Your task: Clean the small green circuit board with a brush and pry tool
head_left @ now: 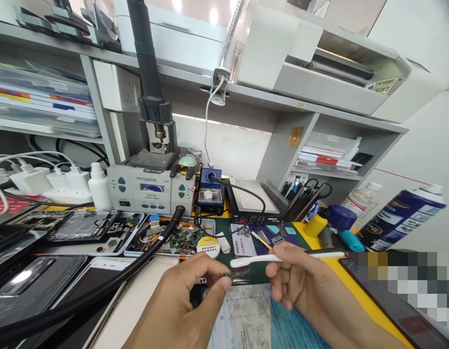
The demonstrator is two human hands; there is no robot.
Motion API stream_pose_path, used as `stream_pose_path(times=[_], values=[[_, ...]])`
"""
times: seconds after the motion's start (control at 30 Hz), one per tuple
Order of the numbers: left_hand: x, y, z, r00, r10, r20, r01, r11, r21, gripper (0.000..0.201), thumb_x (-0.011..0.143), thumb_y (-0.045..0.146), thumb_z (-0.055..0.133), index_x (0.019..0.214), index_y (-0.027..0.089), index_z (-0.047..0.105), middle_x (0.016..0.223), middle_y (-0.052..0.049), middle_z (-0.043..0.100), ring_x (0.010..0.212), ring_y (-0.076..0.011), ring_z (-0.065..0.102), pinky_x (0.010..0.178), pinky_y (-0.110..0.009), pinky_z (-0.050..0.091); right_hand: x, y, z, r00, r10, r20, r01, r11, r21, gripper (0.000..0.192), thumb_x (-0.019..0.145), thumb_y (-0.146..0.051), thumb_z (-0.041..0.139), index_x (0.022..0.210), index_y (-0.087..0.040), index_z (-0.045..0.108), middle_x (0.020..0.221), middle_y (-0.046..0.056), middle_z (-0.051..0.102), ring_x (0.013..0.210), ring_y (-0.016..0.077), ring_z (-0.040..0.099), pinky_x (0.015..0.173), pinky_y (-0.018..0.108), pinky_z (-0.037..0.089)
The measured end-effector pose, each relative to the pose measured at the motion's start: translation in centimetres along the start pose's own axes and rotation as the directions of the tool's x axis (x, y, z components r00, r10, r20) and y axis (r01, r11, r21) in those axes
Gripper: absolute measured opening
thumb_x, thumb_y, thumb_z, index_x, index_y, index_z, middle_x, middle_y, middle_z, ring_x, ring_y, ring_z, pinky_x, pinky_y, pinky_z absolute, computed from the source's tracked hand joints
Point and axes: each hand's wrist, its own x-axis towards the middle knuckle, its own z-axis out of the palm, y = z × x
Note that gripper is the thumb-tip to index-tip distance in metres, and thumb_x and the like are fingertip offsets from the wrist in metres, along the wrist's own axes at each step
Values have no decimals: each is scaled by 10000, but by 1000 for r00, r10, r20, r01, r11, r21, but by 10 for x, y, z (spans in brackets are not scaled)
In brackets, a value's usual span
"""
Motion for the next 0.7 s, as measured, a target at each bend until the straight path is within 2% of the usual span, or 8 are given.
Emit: stream_pose_path(times=[0.13,0.27,0.37,0.47,0.57,0.7], values=[[1,-3,2,996,-84,30,87,990,-113,238,913,425,552,828,237,671,794,5,686,800,-209,633,698,-265,444,0,0,0,999,-34,-3,34,999,-11,231,885,-365,728,807,-163,648,757,31,729,516,133,659,410,184,452],[2,-4,3,997,-77,5,75,963,-259,190,895,401,602,891,228,681,797,4,682,799,-195,616,734,-275,440,0,1,-1,994,-105,26,107,992,-68,214,857,-362,763,858,-171,664,825,44,747,555,147,680,446,194,465],[3,-5,3,995,-98,-7,89,934,-347,195,875,401,639,931,218,679,768,11,647,767,-181,599,700,-262,450,1,3,-1,992,-126,-13,123,984,-131,237,848,-379,780,858,-166,676,838,50,752,564,152,683,458,204,476],[4,-4,1,995,-89,33,95,929,-358,226,876,417,642,846,200,696,737,5,623,738,-171,577,678,-260,442,3,5,-2,989,-126,-74,109,973,-203,332,843,-450,777,812,-130,696,811,83,756,537,145,672,443,204,470],[3,-2,1,993,-111,41,118,908,-401,209,837,402,688,868,200,731,777,-10,681,769,-180,606,707,-270,449,4,6,-1,984,-129,-120,98,966,-237,387,819,-471,793,726,-112,684,695,88,736,498,143,652,428,205,465],[-1,1,3,988,-151,18,144,886,-441,185,793,377,731,888,220,752,811,-11,726,810,-197,646,760,-286,471,4,5,-2,980,-151,-128,132,980,-149,312,824,-424,794,737,-160,652,627,35,699,509,161,657,450,225,492]])
